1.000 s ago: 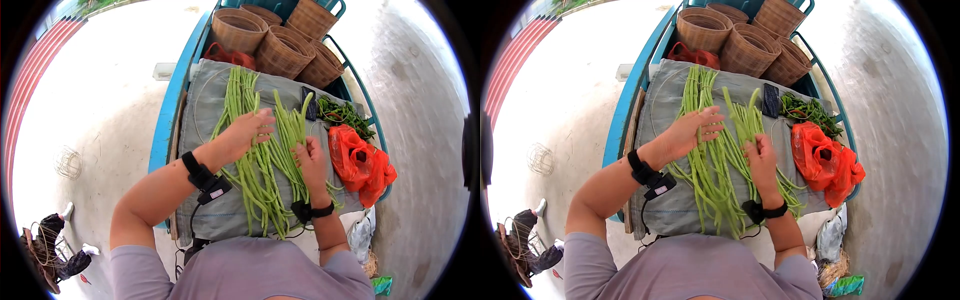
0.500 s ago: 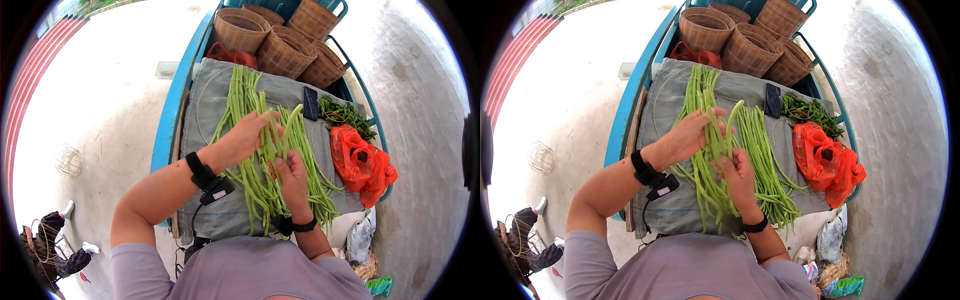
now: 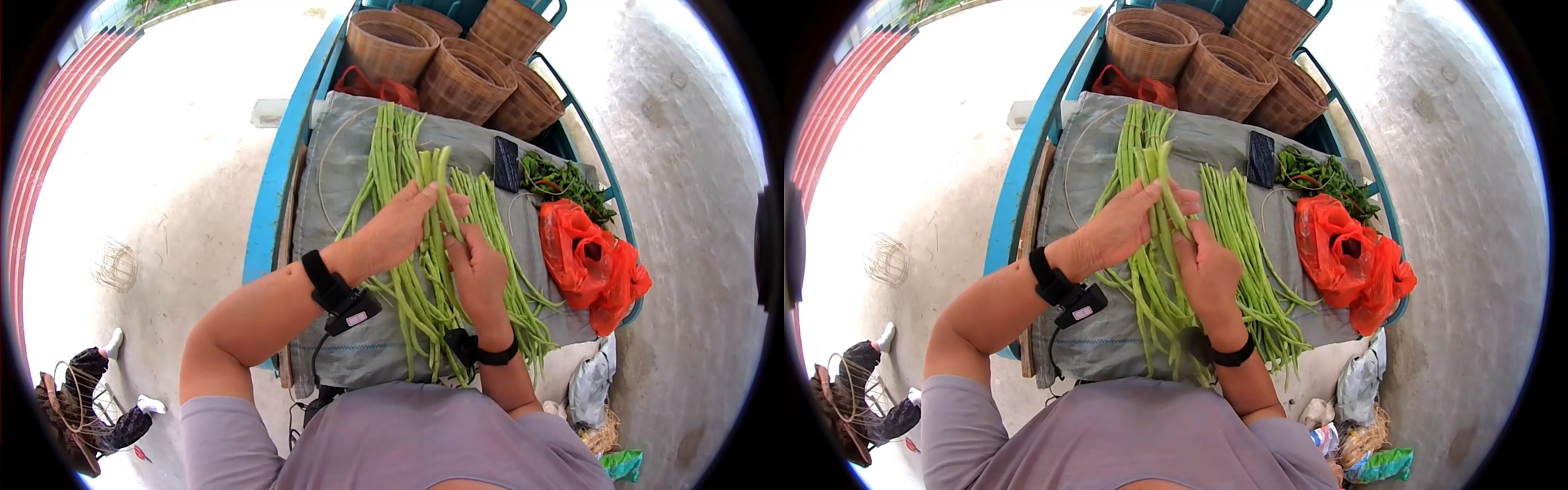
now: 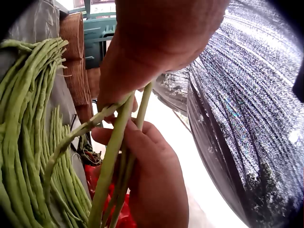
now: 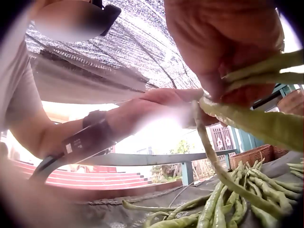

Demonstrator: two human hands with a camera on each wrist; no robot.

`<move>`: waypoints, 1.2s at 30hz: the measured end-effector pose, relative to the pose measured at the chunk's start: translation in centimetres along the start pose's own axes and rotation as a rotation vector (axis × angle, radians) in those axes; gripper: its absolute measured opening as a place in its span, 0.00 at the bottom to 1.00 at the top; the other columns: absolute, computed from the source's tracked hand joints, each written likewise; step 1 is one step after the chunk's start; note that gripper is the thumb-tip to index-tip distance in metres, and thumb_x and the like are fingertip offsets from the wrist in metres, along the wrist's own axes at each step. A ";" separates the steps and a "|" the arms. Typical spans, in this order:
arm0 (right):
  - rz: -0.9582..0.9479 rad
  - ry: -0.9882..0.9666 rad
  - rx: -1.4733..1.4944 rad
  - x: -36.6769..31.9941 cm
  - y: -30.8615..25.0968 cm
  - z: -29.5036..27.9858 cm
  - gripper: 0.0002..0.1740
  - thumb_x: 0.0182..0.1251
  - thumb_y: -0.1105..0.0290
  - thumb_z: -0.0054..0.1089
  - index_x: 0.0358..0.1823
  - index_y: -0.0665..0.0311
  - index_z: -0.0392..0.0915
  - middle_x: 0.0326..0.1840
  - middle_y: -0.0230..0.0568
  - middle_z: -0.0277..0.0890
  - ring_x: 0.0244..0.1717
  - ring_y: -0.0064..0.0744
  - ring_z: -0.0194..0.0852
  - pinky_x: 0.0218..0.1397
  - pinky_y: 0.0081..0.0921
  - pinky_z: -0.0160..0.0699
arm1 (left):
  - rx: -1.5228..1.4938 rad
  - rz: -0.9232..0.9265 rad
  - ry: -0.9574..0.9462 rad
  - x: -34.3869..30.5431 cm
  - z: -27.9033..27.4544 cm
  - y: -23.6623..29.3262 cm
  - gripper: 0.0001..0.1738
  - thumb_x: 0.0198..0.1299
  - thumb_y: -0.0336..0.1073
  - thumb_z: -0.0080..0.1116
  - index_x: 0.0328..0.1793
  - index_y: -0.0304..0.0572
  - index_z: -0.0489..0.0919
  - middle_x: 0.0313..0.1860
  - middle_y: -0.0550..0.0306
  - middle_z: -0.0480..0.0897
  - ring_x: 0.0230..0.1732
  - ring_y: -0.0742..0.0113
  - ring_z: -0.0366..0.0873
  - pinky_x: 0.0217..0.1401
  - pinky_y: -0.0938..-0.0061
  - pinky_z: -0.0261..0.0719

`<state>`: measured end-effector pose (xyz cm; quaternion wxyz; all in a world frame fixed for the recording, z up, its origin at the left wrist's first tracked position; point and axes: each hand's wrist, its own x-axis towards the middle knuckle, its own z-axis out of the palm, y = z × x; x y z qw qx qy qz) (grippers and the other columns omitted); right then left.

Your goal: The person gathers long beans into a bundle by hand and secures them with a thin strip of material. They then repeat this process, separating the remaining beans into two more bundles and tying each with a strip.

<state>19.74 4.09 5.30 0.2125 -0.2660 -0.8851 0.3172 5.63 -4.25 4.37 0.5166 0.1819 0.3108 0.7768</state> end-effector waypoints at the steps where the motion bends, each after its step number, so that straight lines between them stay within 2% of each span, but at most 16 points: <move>1: -0.013 -0.014 -0.055 -0.1 -0.2 -0.1 0.12 0.71 0.61 0.52 0.47 0.56 0.79 0.28 0.47 0.78 0.26 0.47 0.77 0.30 0.36 0.70 | 0.005 0.001 0.016 0.0 -0.1 0.0 0.18 0.77 0.42 0.33 0.61 0.38 0.67 0.59 0.46 0.76 0.61 0.58 0.74 0.67 0.61 0.73; 4: -0.091 0.034 -0.053 -0.2 -0.4 -0.1 0.14 0.71 0.59 0.52 0.50 0.57 0.78 0.28 0.48 0.77 0.27 0.50 0.76 0.31 0.36 0.70 | 0.023 0.014 0.048 -0.1 0.1 0.2 0.18 0.78 0.42 0.32 0.60 0.38 0.67 0.58 0.47 0.77 0.61 0.58 0.74 0.66 0.62 0.73; 10: -0.012 -0.161 0.165 -0.4 1.4 0.9 0.19 0.73 0.58 0.50 0.58 0.59 0.72 0.27 0.44 0.78 0.27 0.44 0.78 0.32 0.34 0.71 | 0.036 0.062 0.052 -0.3 0.2 0.1 0.18 0.77 0.44 0.33 0.60 0.40 0.67 0.58 0.46 0.77 0.63 0.57 0.74 0.65 0.62 0.75; 16: 0.007 -0.119 0.240 -0.8 0.3 0.6 0.20 0.74 0.60 0.48 0.61 0.63 0.70 0.29 0.43 0.75 0.28 0.34 0.74 0.35 0.30 0.70 | 0.030 0.079 0.016 -0.4 0.5 0.0 0.17 0.77 0.44 0.35 0.59 0.40 0.66 0.58 0.45 0.76 0.62 0.56 0.74 0.63 0.63 0.75; 19: -0.029 -0.120 0.373 -0.6 0.4 0.7 0.21 0.77 0.58 0.46 0.60 0.65 0.71 0.25 0.27 0.65 0.22 0.14 0.57 0.25 0.17 0.58 | 0.089 0.068 -0.005 -0.3 0.6 0.1 0.18 0.78 0.45 0.33 0.58 0.40 0.66 0.55 0.46 0.78 0.59 0.58 0.76 0.60 0.64 0.76; 22: -0.054 -0.142 0.400 -0.3 0.2 0.5 0.21 0.77 0.57 0.46 0.60 0.65 0.72 0.25 0.25 0.64 0.22 0.13 0.55 0.24 0.16 0.55 | 0.170 0.034 -0.026 -0.1 0.1 -0.1 0.19 0.78 0.46 0.32 0.60 0.40 0.66 0.53 0.48 0.80 0.55 0.61 0.77 0.56 0.65 0.76; 24: -0.028 -0.149 0.416 -0.4 0.1 0.3 0.20 0.77 0.57 0.45 0.59 0.64 0.72 0.26 0.26 0.66 0.22 0.14 0.58 0.25 0.16 0.58 | 0.179 0.051 -0.025 0.0 0.1 -0.2 0.20 0.78 0.46 0.31 0.62 0.39 0.65 0.52 0.50 0.81 0.52 0.62 0.77 0.54 0.66 0.76; 27: 0.087 -0.136 0.527 -0.3 0.0 0.3 0.20 0.78 0.57 0.44 0.58 0.64 0.72 0.27 0.28 0.69 0.24 0.15 0.63 0.26 0.16 0.62 | 0.211 -0.034 -0.184 -0.3 -0.3 0.5 0.20 0.78 0.45 0.32 0.59 0.38 0.69 0.52 0.52 0.81 0.51 0.63 0.78 0.56 0.66 0.76; 28: 0.141 -0.126 0.578 -0.3 -0.1 0.3 0.20 0.78 0.57 0.43 0.58 0.63 0.72 0.28 0.29 0.70 0.24 0.15 0.64 0.27 0.16 0.63 | 0.178 -0.047 -0.134 -0.3 0.1 0.5 0.21 0.78 0.45 0.32 0.58 0.38 0.71 0.52 0.52 0.81 0.51 0.63 0.78 0.57 0.67 0.76; 30: 0.063 -0.128 0.492 0.1 0.7 0.1 0.20 0.79 0.57 0.43 0.59 0.64 0.72 0.29 0.30 0.72 0.25 0.16 0.67 0.28 0.17 0.66 | 0.115 -0.070 -0.032 -0.5 0.8 0.3 0.22 0.78 0.45 0.32 0.57 0.37 0.74 0.52 0.53 0.81 0.51 0.64 0.78 0.59 0.68 0.75; 34: 0.005 -0.230 0.262 0.5 0.8 -1.6 0.20 0.79 0.59 0.43 0.60 0.65 0.72 0.29 0.30 0.73 0.25 0.18 0.69 0.29 0.18 0.69 | 0.311 0.011 -0.153 -0.4 0.7 0.0 0.23 0.78 0.44 0.33 0.65 0.36 0.70 0.53 0.55 0.81 0.53 0.67 0.77 0.63 0.71 0.74; 36: 0.043 -0.258 0.296 0.6 0.5 -2.1 0.20 0.78 0.59 0.42 0.61 0.63 0.71 0.25 0.35 0.73 0.23 0.27 0.71 0.28 0.26 0.69 | 0.365 -0.006 -0.178 -0.5 0.8 0.1 0.25 0.78 0.45 0.33 0.71 0.36 0.64 0.54 0.55 0.81 0.54 0.67 0.77 0.63 0.72 0.73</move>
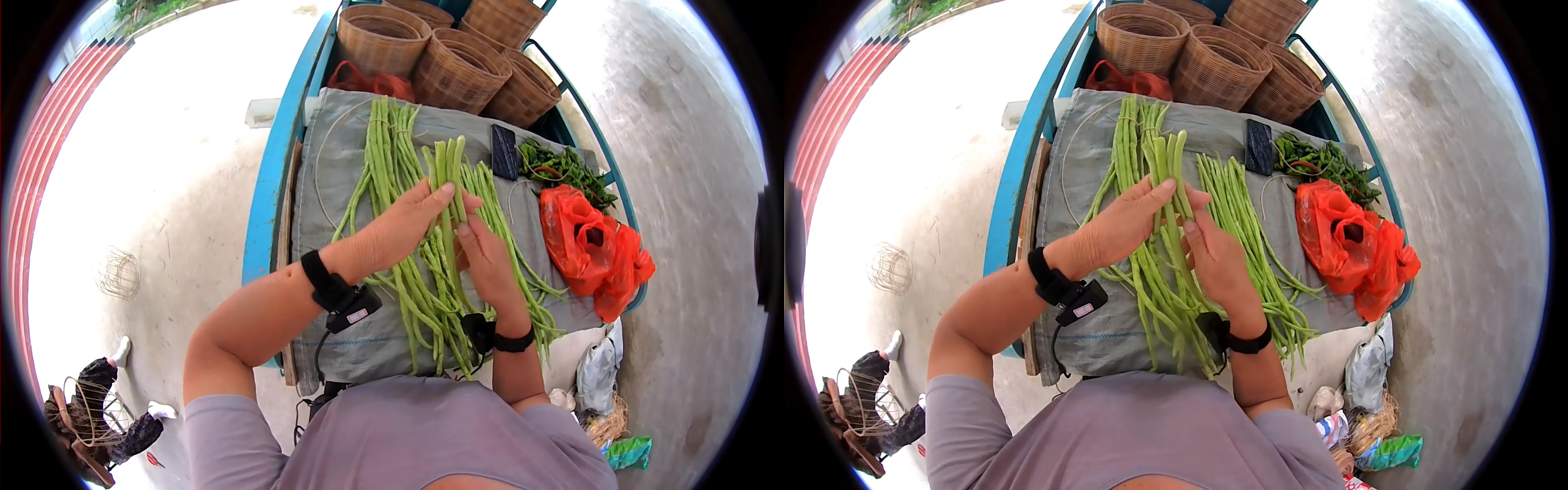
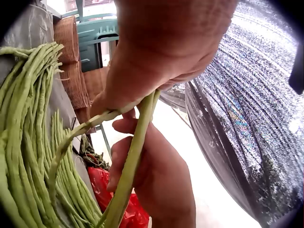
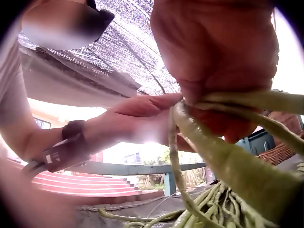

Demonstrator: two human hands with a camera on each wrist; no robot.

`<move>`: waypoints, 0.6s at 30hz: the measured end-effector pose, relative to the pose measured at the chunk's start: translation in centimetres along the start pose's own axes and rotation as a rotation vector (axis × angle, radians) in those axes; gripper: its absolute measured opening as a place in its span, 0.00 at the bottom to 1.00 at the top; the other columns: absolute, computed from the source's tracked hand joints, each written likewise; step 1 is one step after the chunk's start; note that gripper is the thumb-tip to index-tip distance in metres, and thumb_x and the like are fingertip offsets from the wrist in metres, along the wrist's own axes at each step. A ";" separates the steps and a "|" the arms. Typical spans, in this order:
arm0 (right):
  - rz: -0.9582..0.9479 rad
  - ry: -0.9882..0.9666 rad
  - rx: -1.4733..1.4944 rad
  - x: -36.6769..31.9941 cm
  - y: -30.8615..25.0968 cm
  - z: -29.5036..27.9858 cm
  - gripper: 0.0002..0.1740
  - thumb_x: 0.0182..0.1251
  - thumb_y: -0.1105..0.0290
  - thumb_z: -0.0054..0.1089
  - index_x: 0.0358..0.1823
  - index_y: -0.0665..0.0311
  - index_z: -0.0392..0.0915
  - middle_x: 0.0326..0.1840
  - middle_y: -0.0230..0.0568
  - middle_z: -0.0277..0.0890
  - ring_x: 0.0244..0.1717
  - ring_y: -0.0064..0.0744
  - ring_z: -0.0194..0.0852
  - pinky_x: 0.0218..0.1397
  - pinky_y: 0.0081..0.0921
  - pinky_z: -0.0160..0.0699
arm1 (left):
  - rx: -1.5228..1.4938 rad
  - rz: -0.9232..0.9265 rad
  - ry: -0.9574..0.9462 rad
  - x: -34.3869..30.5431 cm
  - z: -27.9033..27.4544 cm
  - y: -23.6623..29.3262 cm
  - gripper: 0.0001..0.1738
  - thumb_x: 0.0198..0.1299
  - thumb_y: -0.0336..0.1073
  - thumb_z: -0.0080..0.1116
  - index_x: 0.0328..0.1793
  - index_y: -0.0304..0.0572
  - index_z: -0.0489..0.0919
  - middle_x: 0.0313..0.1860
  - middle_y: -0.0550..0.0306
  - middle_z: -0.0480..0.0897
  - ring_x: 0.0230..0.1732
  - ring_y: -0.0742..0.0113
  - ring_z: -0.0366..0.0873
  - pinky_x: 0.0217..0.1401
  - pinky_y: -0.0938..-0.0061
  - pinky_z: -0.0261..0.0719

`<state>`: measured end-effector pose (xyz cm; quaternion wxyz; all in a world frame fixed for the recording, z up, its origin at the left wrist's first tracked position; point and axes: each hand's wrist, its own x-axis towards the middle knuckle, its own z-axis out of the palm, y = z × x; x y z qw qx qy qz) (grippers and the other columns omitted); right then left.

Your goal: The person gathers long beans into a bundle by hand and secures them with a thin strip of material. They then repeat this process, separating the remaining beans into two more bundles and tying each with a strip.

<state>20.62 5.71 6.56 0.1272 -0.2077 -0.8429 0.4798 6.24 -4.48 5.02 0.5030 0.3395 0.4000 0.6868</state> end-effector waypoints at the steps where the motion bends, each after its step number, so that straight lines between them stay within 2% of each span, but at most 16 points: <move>1: 0.018 -0.012 0.019 0.0 -0.1 -0.1 0.20 0.78 0.59 0.41 0.61 0.62 0.71 0.24 0.38 0.73 0.21 0.31 0.72 0.28 0.30 0.70 | -0.017 0.002 0.017 -0.1 0.1 0.0 0.25 0.78 0.45 0.33 0.71 0.36 0.62 0.54 0.55 0.81 0.54 0.67 0.77 0.63 0.71 0.73; 3: 0.004 -0.082 -0.014 0.1 0.0 -0.4 0.19 0.78 0.59 0.41 0.61 0.62 0.71 0.24 0.39 0.73 0.21 0.32 0.72 0.28 0.30 0.70 | -0.051 0.004 0.048 -0.2 0.3 -0.2 0.26 0.78 0.45 0.33 0.73 0.36 0.59 0.54 0.54 0.81 0.54 0.66 0.77 0.63 0.71 0.73; 7: -0.023 -0.141 -0.027 0.3 0.8 -0.4 0.18 0.78 0.61 0.41 0.60 0.62 0.71 0.25 0.39 0.73 0.22 0.32 0.71 0.29 0.29 0.70 | -0.156 -0.023 0.030 -0.3 0.3 0.1 0.25 0.77 0.47 0.34 0.70 0.36 0.62 0.52 0.53 0.81 0.55 0.66 0.76 0.62 0.70 0.74; 9: -0.065 -0.125 0.037 0.3 0.9 -0.1 0.20 0.79 0.60 0.41 0.61 0.64 0.71 0.26 0.32 0.71 0.23 0.23 0.68 0.29 0.23 0.68 | -0.185 -0.015 0.034 -0.2 0.1 -0.1 0.25 0.77 0.47 0.35 0.67 0.35 0.65 0.51 0.52 0.81 0.54 0.65 0.77 0.62 0.69 0.74; 10: -0.083 -0.117 0.069 0.2 0.9 0.2 0.21 0.79 0.59 0.42 0.62 0.65 0.71 0.27 0.28 0.70 0.24 0.18 0.66 0.29 0.19 0.67 | -0.145 -0.007 0.029 -0.2 0.0 -0.3 0.24 0.77 0.47 0.35 0.65 0.35 0.66 0.50 0.52 0.81 0.54 0.65 0.77 0.62 0.69 0.74; 13: -0.010 -0.140 0.166 -0.7 0.5 1.1 0.21 0.79 0.59 0.41 0.61 0.65 0.70 0.27 0.28 0.70 0.24 0.18 0.65 0.28 0.19 0.67 | -0.008 0.004 0.034 -0.1 -0.2 -0.5 0.21 0.77 0.47 0.36 0.57 0.36 0.70 0.46 0.53 0.81 0.53 0.64 0.77 0.61 0.69 0.74; 15: -0.001 -0.121 0.130 -0.7 0.5 1.5 0.20 0.80 0.59 0.40 0.62 0.65 0.69 0.27 0.30 0.70 0.24 0.18 0.65 0.29 0.19 0.68 | 0.103 -0.017 0.058 -0.2 0.1 -0.4 0.20 0.77 0.47 0.36 0.52 0.38 0.72 0.42 0.54 0.81 0.53 0.64 0.78 0.60 0.69 0.75; 17: 0.000 -0.101 0.055 -0.8 0.7 2.1 0.21 0.78 0.59 0.42 0.63 0.65 0.66 0.28 0.36 0.72 0.26 0.27 0.69 0.31 0.24 0.69 | 0.067 -0.035 0.068 -0.3 0.4 -0.1 0.18 0.76 0.46 0.38 0.47 0.39 0.72 0.39 0.56 0.81 0.48 0.64 0.79 0.57 0.68 0.77; 18: -0.005 -0.091 -0.003 -0.7 0.9 2.4 0.22 0.76 0.60 0.45 0.64 0.66 0.65 0.28 0.41 0.73 0.27 0.36 0.72 0.33 0.29 0.71 | 0.051 -0.044 0.071 -0.3 0.5 0.0 0.17 0.76 0.46 0.39 0.44 0.40 0.72 0.38 0.56 0.80 0.46 0.64 0.80 0.56 0.67 0.78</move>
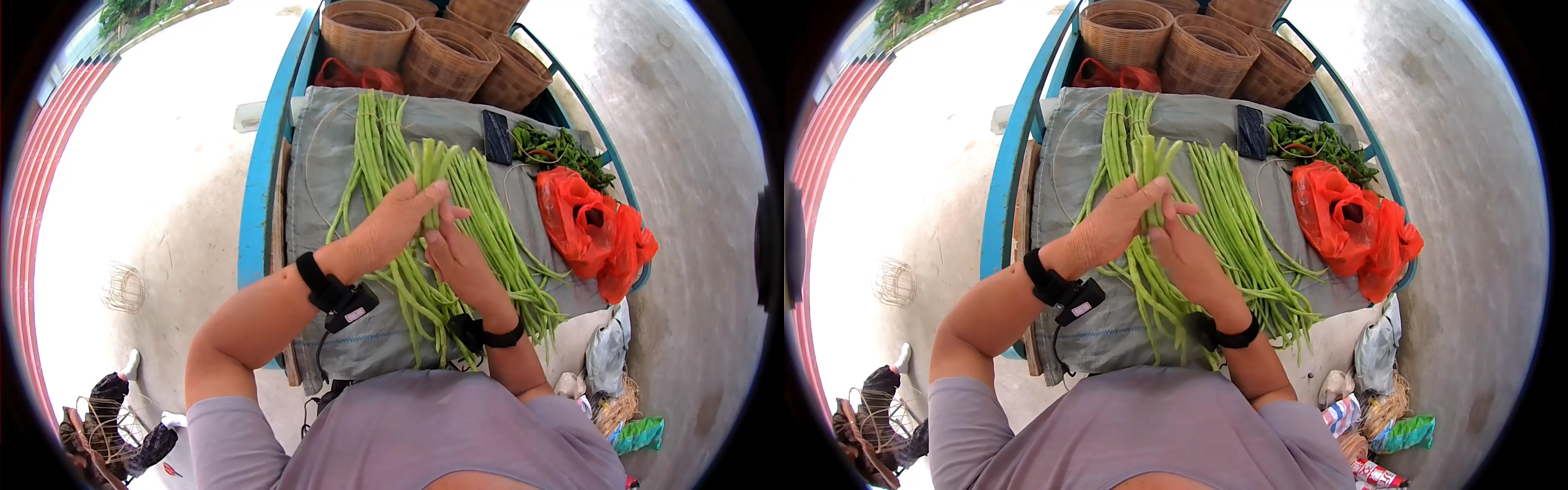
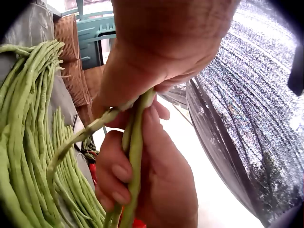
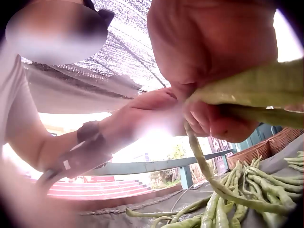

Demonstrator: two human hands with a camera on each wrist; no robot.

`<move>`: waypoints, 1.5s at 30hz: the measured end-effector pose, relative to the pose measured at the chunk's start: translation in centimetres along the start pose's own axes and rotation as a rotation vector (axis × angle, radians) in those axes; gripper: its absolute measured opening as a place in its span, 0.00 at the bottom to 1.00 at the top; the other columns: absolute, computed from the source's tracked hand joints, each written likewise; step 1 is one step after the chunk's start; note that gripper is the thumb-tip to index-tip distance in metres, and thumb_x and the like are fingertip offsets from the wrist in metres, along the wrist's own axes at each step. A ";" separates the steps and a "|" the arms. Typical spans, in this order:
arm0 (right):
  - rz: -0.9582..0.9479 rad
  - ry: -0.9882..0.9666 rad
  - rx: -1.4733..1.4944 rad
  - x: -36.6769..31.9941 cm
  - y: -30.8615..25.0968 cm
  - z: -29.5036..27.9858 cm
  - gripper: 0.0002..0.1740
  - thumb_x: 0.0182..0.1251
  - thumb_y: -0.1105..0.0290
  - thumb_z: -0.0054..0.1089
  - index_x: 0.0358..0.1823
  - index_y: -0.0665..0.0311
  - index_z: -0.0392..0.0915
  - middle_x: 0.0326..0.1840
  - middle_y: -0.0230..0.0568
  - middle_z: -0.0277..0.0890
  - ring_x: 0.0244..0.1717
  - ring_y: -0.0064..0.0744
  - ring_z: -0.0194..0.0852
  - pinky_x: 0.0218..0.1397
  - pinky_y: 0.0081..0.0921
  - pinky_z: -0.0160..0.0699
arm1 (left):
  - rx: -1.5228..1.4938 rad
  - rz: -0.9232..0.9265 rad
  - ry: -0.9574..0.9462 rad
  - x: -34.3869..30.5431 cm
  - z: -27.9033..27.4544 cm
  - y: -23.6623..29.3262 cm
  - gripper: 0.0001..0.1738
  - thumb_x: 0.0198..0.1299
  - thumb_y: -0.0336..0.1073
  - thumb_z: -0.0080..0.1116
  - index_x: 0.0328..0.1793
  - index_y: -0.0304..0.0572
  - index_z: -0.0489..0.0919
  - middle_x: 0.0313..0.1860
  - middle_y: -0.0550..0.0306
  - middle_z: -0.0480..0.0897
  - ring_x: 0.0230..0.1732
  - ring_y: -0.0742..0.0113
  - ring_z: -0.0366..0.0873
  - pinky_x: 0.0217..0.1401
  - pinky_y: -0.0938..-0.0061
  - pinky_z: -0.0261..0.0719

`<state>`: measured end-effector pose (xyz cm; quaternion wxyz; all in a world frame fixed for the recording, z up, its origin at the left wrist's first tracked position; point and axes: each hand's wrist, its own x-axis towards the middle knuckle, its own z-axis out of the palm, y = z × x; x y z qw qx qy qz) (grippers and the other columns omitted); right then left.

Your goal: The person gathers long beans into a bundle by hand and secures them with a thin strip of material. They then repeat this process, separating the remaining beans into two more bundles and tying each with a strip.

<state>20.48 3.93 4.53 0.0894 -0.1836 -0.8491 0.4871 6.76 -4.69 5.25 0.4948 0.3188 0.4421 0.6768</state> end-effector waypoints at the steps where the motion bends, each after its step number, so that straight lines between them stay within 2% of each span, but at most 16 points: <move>1: -0.019 0.010 -0.060 -0.1 0.4 0.0 0.24 0.73 0.60 0.49 0.64 0.65 0.64 0.28 0.42 0.74 0.27 0.38 0.73 0.33 0.30 0.72 | -0.116 0.000 0.060 0.1 0.1 -0.1 0.16 0.76 0.45 0.40 0.43 0.41 0.71 0.36 0.57 0.80 0.43 0.64 0.80 0.54 0.66 0.79; 2: -0.037 0.020 -0.119 -0.2 0.9 0.1 0.25 0.70 0.61 0.53 0.65 0.64 0.64 0.28 0.43 0.74 0.27 0.40 0.74 0.34 0.32 0.73 | -0.231 -0.001 0.119 0.1 0.0 -0.4 0.15 0.75 0.45 0.41 0.41 0.42 0.71 0.34 0.59 0.79 0.40 0.65 0.80 0.51 0.65 0.80; 4: -0.109 0.036 -0.243 -1.0 2.2 -0.5 0.30 0.64 0.61 0.63 0.64 0.61 0.65 0.29 0.35 0.73 0.26 0.29 0.71 0.35 0.27 0.74 | -0.385 0.013 0.228 0.2 -0.5 -0.2 0.14 0.75 0.44 0.43 0.40 0.43 0.69 0.31 0.61 0.77 0.34 0.66 0.79 0.48 0.64 0.82; 7: -0.022 0.065 -0.564 -3.5 4.4 -2.6 0.31 0.54 0.65 0.69 0.60 0.56 0.70 0.32 0.41 0.78 0.31 0.38 0.78 0.38 0.32 0.76 | -0.567 0.116 0.389 0.7 -2.0 1.1 0.13 0.75 0.43 0.43 0.39 0.45 0.67 0.25 0.64 0.71 0.27 0.70 0.73 0.43 0.63 0.82; 11: 0.145 0.165 -0.663 -7.3 9.2 -7.4 0.22 0.51 0.68 0.69 0.51 0.57 0.77 0.38 0.45 0.81 0.39 0.43 0.81 0.40 0.32 0.77 | -0.749 0.155 0.582 1.3 -4.2 2.1 0.12 0.75 0.40 0.42 0.38 0.45 0.65 0.25 0.63 0.67 0.24 0.70 0.65 0.37 0.63 0.77; 14: -0.010 0.318 -0.706 -10.0 10.2 -10.9 0.22 0.49 0.71 0.67 0.49 0.56 0.79 0.38 0.42 0.81 0.36 0.45 0.80 0.40 0.33 0.77 | -0.785 0.152 0.588 1.3 -5.2 1.9 0.12 0.75 0.39 0.43 0.37 0.45 0.65 0.25 0.64 0.66 0.24 0.69 0.64 0.36 0.64 0.76; 17: 0.134 0.218 -0.717 -11.6 10.4 -14.3 0.22 0.48 0.69 0.69 0.49 0.58 0.79 0.43 0.44 0.81 0.42 0.45 0.80 0.44 0.34 0.78 | -0.792 0.149 0.563 1.4 -6.2 1.8 0.11 0.73 0.37 0.48 0.35 0.45 0.65 0.23 0.65 0.64 0.22 0.73 0.62 0.33 0.70 0.72; 20: 0.111 -0.034 -0.760 -13.3 10.6 -16.7 0.22 0.50 0.68 0.70 0.49 0.61 0.80 0.48 0.44 0.80 0.46 0.42 0.80 0.48 0.34 0.77 | -0.793 0.082 0.542 1.2 -6.2 2.3 0.09 0.70 0.35 0.53 0.36 0.44 0.68 0.21 0.68 0.62 0.21 0.76 0.60 0.28 0.76 0.69; 21: 0.149 -0.115 -0.556 -12.9 9.3 -17.1 0.22 0.54 0.64 0.69 0.51 0.62 0.79 0.49 0.43 0.80 0.47 0.39 0.80 0.50 0.33 0.76 | -0.788 0.047 0.519 1.2 -6.2 2.1 0.08 0.70 0.35 0.53 0.37 0.43 0.69 0.21 0.68 0.62 0.20 0.76 0.60 0.27 0.77 0.68; 24: 0.249 0.098 -0.254 -9.4 8.0 -17.7 0.23 0.56 0.66 0.68 0.53 0.66 0.78 0.48 0.40 0.80 0.47 0.34 0.78 0.53 0.28 0.75 | -0.862 -0.024 0.480 1.1 -4.8 2.0 0.06 0.70 0.34 0.54 0.42 0.40 0.72 0.21 0.69 0.65 0.20 0.78 0.64 0.24 0.81 0.70; 26: 0.194 0.145 -0.496 -5.6 8.1 -17.8 0.23 0.59 0.55 0.64 0.52 0.61 0.79 0.48 0.43 0.80 0.47 0.40 0.80 0.51 0.35 0.76 | -0.854 -0.060 0.475 1.3 -4.1 1.8 0.07 0.70 0.35 0.53 0.42 0.40 0.72 0.24 0.67 0.69 0.22 0.76 0.69 0.25 0.80 0.74; 27: 0.199 0.123 -0.610 -3.2 9.1 -17.9 0.24 0.60 0.54 0.63 0.52 0.62 0.79 0.49 0.44 0.80 0.47 0.42 0.80 0.52 0.37 0.76 | -0.770 -0.090 0.492 1.3 -4.1 1.7 0.09 0.71 0.37 0.52 0.42 0.40 0.72 0.33 0.61 0.78 0.29 0.72 0.77 0.28 0.78 0.80; 31: 0.194 0.232 -0.901 4.4 16.1 -16.2 0.25 0.62 0.52 0.57 0.52 0.62 0.75 0.49 0.49 0.80 0.51 0.49 0.79 0.52 0.45 0.75 | -0.699 -0.150 0.469 1.4 -4.1 0.1 0.11 0.70 0.41 0.53 0.40 0.42 0.72 0.43 0.53 0.83 0.35 0.68 0.82 0.32 0.75 0.85; 33: 0.329 0.249 -1.056 7.0 17.8 -15.1 0.23 0.61 0.53 0.56 0.50 0.61 0.73 0.48 0.50 0.80 0.51 0.52 0.78 0.50 0.46 0.75 | -0.693 -0.151 0.441 1.4 -4.3 -0.4 0.11 0.70 0.41 0.53 0.40 0.43 0.72 0.42 0.54 0.83 0.35 0.68 0.82 0.32 0.75 0.85; 37: 0.470 0.166 -1.023 8.8 19.9 -15.0 0.22 0.59 0.55 0.55 0.48 0.62 0.71 0.49 0.50 0.79 0.52 0.55 0.76 0.50 0.50 0.73 | -0.651 -0.158 0.447 1.1 -3.9 0.3 0.10 0.70 0.41 0.54 0.40 0.43 0.73 0.36 0.56 0.82 0.33 0.69 0.81 0.31 0.73 0.84; 45: 0.348 0.297 -1.017 8.0 21.2 -16.6 0.19 0.57 0.57 0.59 0.43 0.64 0.71 0.45 0.50 0.76 0.46 0.56 0.76 0.46 0.50 0.73 | -0.568 -0.261 0.451 1.1 -3.3 0.0 0.09 0.69 0.40 0.56 0.42 0.43 0.75 0.35 0.56 0.82 0.33 0.67 0.81 0.35 0.70 0.83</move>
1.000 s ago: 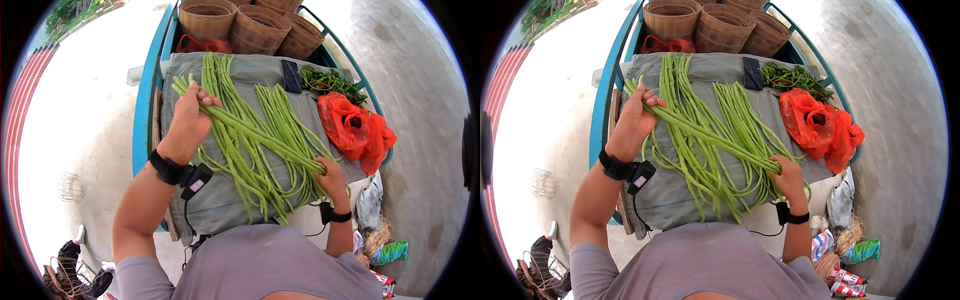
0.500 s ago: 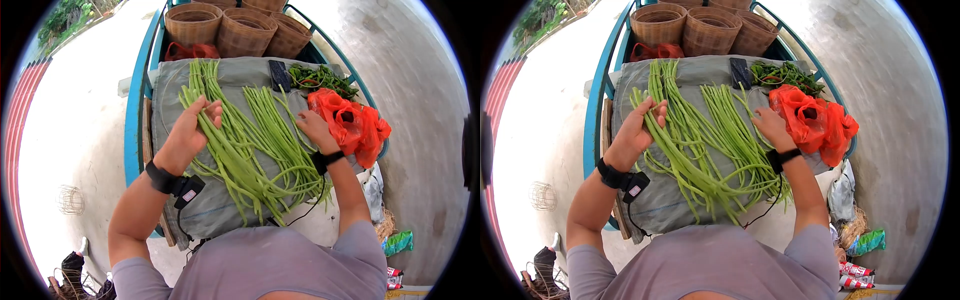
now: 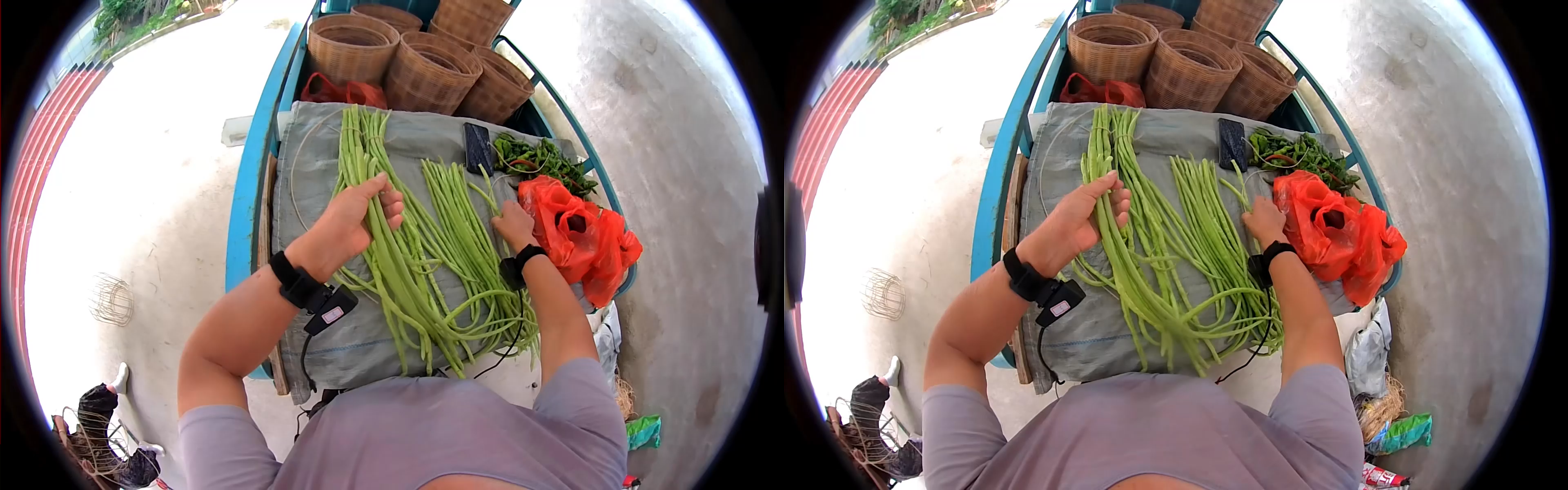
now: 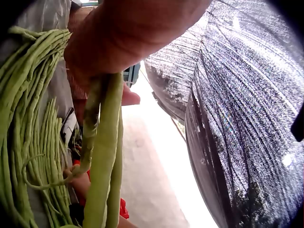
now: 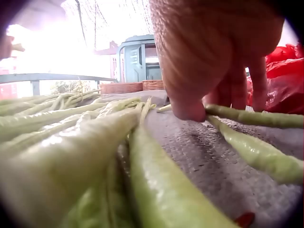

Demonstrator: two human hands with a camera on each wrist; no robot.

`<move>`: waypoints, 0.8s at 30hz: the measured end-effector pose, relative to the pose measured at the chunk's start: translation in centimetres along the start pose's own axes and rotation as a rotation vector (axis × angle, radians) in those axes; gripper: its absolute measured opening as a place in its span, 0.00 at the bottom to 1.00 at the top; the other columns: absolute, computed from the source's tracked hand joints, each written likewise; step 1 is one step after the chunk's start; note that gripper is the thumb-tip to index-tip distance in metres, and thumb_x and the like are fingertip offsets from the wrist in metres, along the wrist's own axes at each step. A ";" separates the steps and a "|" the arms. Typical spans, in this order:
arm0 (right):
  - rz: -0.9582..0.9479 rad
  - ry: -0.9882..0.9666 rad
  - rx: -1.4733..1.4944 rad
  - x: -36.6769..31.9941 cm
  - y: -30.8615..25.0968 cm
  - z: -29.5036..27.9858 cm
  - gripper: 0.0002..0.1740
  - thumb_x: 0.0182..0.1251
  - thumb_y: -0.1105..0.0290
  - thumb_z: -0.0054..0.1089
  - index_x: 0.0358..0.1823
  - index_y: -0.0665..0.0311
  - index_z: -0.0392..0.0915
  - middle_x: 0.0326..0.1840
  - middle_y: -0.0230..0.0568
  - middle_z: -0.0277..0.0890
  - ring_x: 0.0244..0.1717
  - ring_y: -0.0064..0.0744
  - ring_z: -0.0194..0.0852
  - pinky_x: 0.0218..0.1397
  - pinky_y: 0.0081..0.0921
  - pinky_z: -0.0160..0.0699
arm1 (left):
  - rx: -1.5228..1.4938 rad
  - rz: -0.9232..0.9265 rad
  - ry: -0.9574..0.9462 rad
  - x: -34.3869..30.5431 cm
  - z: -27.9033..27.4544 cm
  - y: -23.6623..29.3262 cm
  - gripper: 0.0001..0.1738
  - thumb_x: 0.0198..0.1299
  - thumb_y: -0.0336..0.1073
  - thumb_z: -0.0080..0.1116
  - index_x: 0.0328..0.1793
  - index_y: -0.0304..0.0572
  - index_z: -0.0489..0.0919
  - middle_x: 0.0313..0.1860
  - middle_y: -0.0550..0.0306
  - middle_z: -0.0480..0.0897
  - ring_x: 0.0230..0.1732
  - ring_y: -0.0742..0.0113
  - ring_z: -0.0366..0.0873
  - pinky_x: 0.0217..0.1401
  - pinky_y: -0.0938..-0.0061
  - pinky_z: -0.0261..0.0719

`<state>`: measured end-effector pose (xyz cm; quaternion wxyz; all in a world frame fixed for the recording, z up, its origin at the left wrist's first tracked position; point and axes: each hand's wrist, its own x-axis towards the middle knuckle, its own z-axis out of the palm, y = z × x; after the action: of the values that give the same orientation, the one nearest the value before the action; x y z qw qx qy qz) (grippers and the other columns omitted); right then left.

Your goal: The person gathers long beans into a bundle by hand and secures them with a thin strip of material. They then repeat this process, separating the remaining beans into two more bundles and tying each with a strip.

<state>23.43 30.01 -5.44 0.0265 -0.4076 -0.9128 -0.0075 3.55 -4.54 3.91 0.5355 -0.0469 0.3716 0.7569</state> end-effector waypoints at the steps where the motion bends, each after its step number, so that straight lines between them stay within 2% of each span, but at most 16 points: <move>1: 0.033 0.037 0.022 0.1 0.0 0.0 0.19 0.57 0.58 0.60 0.42 0.64 0.71 0.44 0.50 0.76 0.45 0.57 0.76 0.46 0.50 0.74 | 0.016 0.003 -0.005 -0.1 0.1 0.0 0.09 0.69 0.40 0.55 0.43 0.42 0.75 0.37 0.55 0.82 0.35 0.66 0.81 0.37 0.69 0.83; 4: 0.087 0.190 0.274 -0.3 -0.3 -1.3 0.16 0.58 0.63 0.61 0.40 0.65 0.70 0.36 0.44 0.75 0.35 0.46 0.78 0.40 0.39 0.76 | 0.059 0.016 -0.023 -0.6 0.5 0.0 0.10 0.70 0.39 0.54 0.48 0.41 0.75 0.43 0.50 0.82 0.42 0.61 0.81 0.43 0.65 0.84; 7: -0.044 0.152 0.918 -2.0 -3.1 -4.8 0.11 0.60 0.70 0.61 0.39 0.65 0.70 0.30 0.35 0.71 0.28 0.29 0.75 0.34 0.25 0.74 | 0.077 0.034 -0.060 -1.1 0.8 0.1 0.13 0.71 0.38 0.52 0.55 0.40 0.72 0.53 0.45 0.80 0.51 0.55 0.80 0.52 0.61 0.83; 8: -0.119 0.162 0.976 -3.9 -5.3 -7.2 0.08 0.63 0.74 0.60 0.39 0.64 0.69 0.30 0.29 0.68 0.28 0.16 0.69 0.33 0.16 0.71 | 0.064 0.037 -0.077 -1.0 0.8 0.1 0.14 0.71 0.38 0.50 0.57 0.40 0.70 0.56 0.44 0.79 0.54 0.53 0.79 0.54 0.60 0.82; 12: -0.207 0.162 1.149 -11.3 -12.2 -11.9 0.07 0.65 0.75 0.58 0.41 0.63 0.69 0.31 0.28 0.69 0.28 0.16 0.67 0.34 0.15 0.70 | 0.025 0.046 -0.166 -0.5 0.4 0.2 0.14 0.73 0.38 0.46 0.60 0.40 0.68 0.62 0.41 0.75 0.60 0.49 0.76 0.60 0.58 0.79; 16: -0.244 0.185 1.312 -16.2 -17.1 -10.1 0.10 0.63 0.79 0.59 0.42 0.63 0.69 0.33 0.27 0.68 0.31 0.14 0.65 0.35 0.15 0.68 | 0.036 0.079 -0.213 -0.7 0.8 0.1 0.17 0.74 0.39 0.44 0.62 0.39 0.67 0.62 0.42 0.75 0.61 0.49 0.75 0.60 0.59 0.79; 24: -0.233 0.010 1.362 -19.1 -19.0 -9.2 0.10 0.62 0.81 0.59 0.41 0.63 0.68 0.34 0.27 0.68 0.33 0.14 0.65 0.37 0.15 0.66 | -0.046 0.133 -0.312 -0.9 0.7 -0.3 0.21 0.74 0.44 0.46 0.66 0.40 0.67 0.62 0.47 0.75 0.61 0.53 0.75 0.61 0.61 0.77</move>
<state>22.45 2.78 2.84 0.2797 -0.1993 -0.7517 0.5630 4.38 -4.80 4.70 0.5343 0.0837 0.2690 0.7969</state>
